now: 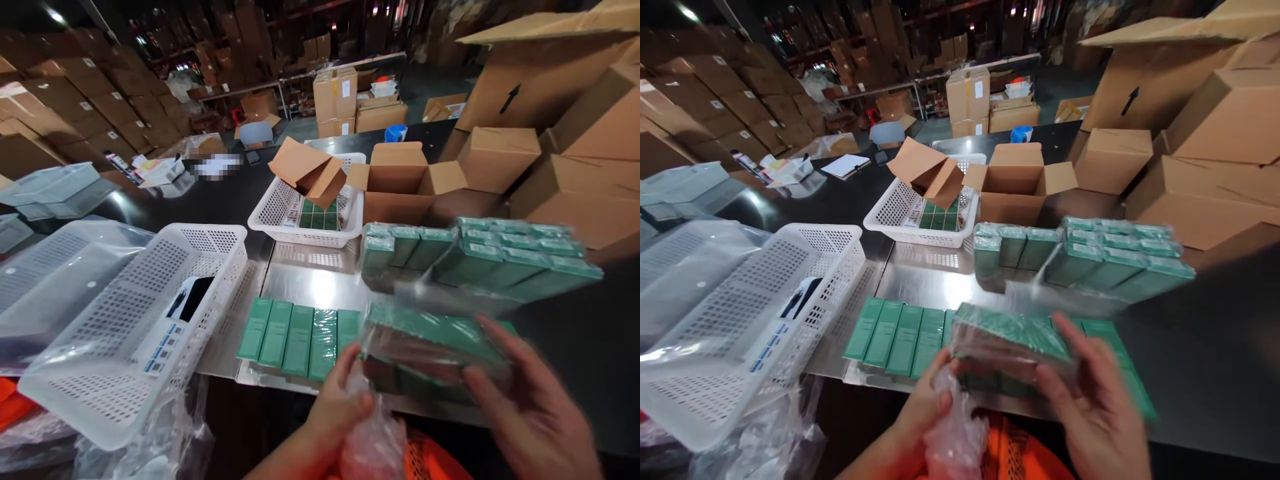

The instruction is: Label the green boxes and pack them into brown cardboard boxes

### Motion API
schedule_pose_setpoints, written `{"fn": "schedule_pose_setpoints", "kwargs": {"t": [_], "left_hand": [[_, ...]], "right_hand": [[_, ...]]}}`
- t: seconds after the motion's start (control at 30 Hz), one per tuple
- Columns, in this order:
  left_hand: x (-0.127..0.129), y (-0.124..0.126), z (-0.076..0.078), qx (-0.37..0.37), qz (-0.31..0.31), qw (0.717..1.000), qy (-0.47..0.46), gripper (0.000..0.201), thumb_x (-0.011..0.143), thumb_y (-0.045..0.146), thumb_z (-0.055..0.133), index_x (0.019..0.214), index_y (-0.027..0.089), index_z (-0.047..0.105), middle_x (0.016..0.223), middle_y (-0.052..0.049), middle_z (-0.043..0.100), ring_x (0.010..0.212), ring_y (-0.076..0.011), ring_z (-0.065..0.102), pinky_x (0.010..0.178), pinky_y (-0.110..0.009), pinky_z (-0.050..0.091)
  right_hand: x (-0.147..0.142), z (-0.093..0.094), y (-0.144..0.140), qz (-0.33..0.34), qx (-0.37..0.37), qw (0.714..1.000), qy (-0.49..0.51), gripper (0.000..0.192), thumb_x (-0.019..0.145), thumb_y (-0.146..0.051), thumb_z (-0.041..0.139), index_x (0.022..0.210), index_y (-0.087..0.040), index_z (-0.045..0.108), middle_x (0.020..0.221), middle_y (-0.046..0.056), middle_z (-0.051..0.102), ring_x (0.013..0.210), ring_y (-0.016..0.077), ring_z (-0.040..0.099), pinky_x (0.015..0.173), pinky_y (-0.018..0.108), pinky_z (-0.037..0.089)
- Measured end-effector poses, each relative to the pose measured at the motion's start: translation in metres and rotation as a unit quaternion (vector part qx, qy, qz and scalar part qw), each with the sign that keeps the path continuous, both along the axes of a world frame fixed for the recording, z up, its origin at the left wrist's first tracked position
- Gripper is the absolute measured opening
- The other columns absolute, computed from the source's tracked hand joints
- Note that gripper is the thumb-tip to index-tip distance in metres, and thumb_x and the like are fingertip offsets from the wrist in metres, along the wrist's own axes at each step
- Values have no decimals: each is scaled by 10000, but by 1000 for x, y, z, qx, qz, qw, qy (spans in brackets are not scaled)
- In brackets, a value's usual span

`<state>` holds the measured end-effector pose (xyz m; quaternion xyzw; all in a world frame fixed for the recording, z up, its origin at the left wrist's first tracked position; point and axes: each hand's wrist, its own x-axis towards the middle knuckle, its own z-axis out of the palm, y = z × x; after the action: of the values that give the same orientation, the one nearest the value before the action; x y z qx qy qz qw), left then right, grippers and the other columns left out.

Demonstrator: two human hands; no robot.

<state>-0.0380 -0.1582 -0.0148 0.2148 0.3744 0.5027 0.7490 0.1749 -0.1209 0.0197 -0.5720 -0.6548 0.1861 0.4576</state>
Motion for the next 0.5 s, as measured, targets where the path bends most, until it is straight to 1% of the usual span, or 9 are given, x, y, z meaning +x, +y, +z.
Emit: {"fn": "schedule_pose_setpoints", "kwargs": {"t": [0.07,0.1,0.13,0.2,0.23,0.27,0.33,0.37,0.5], "left_hand": [[10,13,8,-12,99,993,-61,611,588,585,874,1041,208,713,986,-65,723,844,-202,686,800,-300,535],[12,18,10,-20,129,989,-69,552,602,547,882,993,196,715,923,-55,727,778,-182,684,771,-287,541],[12,22,11,-27,146,987,-64,508,598,499,899,951,184,713,826,-37,718,695,-161,669,735,-278,546],[9,25,10,-35,149,987,-55,487,547,417,938,891,164,704,681,-6,675,581,-141,629,687,-280,552],[7,25,9,-40,141,988,-57,497,522,388,951,888,163,699,672,-3,671,575,-143,628,685,-288,556],[6,24,7,-45,136,988,-59,506,507,365,957,891,166,695,690,-6,682,585,-146,635,685,-291,558],[7,20,6,-54,120,989,-62,498,504,334,958,889,166,690,732,-19,705,603,-151,647,678,-289,557],[9,17,6,-55,104,991,-64,484,511,335,954,875,160,688,736,-28,711,607,-160,654,674,-297,557],[26,9,9,-52,0,996,-76,494,506,371,948,857,122,704,702,-69,710,626,-221,685,666,-345,563]], "right_hand": [[-13,-12,-21,92,-25,994,52,422,930,-411,603,1350,-376,578,897,34,542,680,169,597,512,246,549],[-17,-18,-28,127,-29,990,54,429,919,-418,630,1342,-365,588,963,48,565,757,179,636,561,243,580],[-19,-23,-32,153,-27,987,46,473,903,-436,660,1360,-351,578,1086,76,581,871,202,665,627,254,607],[-16,-29,-34,210,-15,978,12,588,888,-461,686,1435,-333,510,1396,125,499,1140,263,637,814,308,620],[-13,-31,-34,243,-10,970,-4,632,892,-462,685,1470,-331,465,1490,130,440,1229,279,599,892,330,603],[-10,-32,-33,274,-7,962,-14,651,903,-456,675,1493,-332,430,1529,125,419,1278,280,572,947,341,581],[-4,-37,-31,312,3,950,-14,657,906,-447,675,1500,-336,416,1485,114,498,1277,260,581,978,331,566],[-3,-40,-31,311,11,950,-6,651,894,-455,688,1484,-333,441,1432,112,552,1249,254,604,963,320,575],[-8,-54,-33,238,80,968,27,460,882,-442,707,1302,-276,622,1122,102,684,1029,224,705,833,278,620]]}}
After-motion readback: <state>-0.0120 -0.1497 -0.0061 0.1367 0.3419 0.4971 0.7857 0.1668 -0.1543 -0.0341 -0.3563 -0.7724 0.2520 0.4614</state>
